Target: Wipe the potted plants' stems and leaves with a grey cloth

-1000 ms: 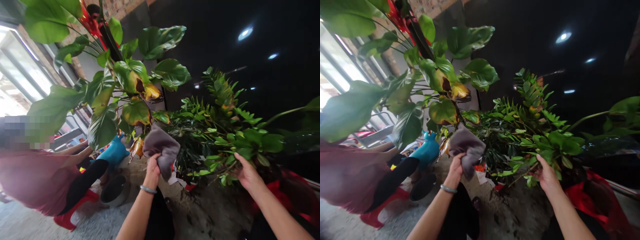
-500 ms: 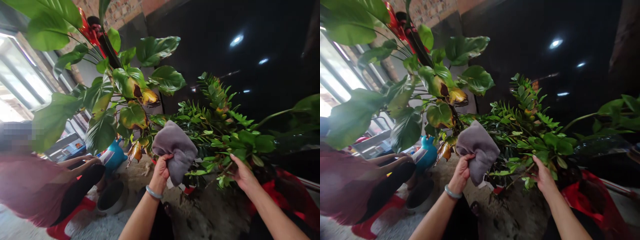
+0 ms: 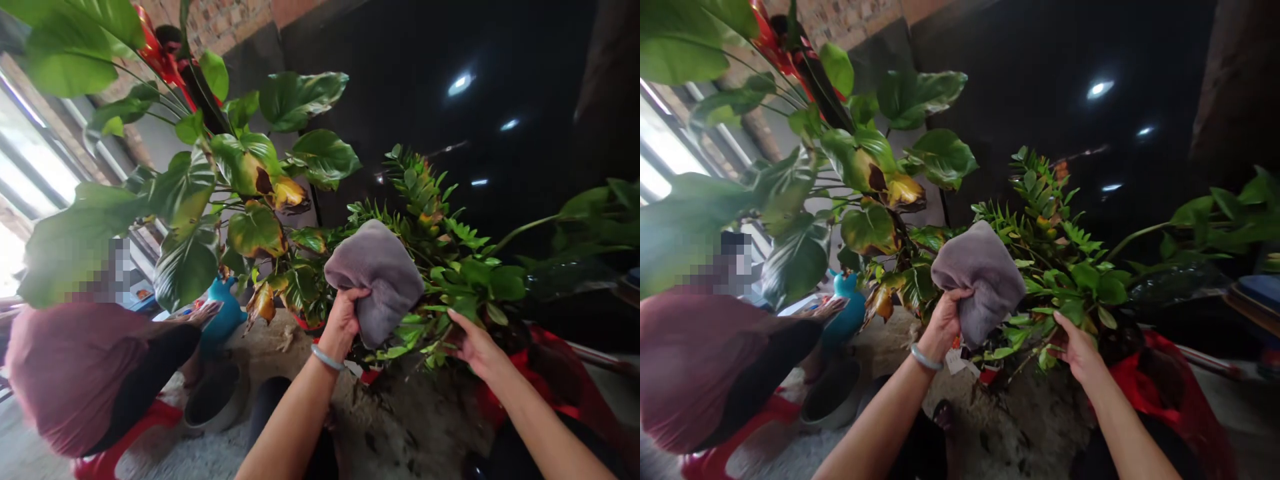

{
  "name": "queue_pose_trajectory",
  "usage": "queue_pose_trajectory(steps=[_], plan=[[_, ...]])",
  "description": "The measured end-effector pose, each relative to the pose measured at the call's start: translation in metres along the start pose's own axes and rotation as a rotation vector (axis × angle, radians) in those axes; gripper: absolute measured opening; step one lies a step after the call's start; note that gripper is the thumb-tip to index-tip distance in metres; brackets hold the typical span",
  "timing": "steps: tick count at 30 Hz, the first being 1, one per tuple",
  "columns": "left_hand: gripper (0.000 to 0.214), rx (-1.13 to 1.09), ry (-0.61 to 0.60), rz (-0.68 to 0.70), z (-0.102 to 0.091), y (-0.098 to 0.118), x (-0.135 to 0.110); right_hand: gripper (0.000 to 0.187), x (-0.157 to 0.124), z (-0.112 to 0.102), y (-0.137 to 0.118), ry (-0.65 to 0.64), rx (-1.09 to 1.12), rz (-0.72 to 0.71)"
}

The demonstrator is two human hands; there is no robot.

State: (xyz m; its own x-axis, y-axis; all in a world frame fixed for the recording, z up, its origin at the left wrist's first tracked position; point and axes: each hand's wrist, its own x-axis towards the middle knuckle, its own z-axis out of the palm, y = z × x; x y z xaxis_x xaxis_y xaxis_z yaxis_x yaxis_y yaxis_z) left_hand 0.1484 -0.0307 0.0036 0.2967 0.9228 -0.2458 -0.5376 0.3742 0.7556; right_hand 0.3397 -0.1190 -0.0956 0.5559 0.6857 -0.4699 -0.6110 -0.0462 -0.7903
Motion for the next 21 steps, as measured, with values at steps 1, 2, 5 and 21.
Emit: queue_pose_trajectory(steps=[1,2,5,21], plan=[[0.041,0.01,0.026,-0.017,0.0,-0.006,0.005,0.012,-0.002,0.001,0.0,0.006,0.006,-0.003],[0.039,0.039,0.063,-0.065,-0.005,-0.015,0.007,0.012,-0.003,0.002,0.001,0.009,0.01,-0.005],[0.032,0.186,0.162,-0.34,-0.038,-0.048,-0.004,0.014,-0.006,0.0,0.001,0.032,-0.005,-0.009],[0.044,0.322,0.212,-0.167,-0.051,-0.057,-0.014,0.018,0.001,-0.01,0.003,0.029,-0.013,-0.044]])
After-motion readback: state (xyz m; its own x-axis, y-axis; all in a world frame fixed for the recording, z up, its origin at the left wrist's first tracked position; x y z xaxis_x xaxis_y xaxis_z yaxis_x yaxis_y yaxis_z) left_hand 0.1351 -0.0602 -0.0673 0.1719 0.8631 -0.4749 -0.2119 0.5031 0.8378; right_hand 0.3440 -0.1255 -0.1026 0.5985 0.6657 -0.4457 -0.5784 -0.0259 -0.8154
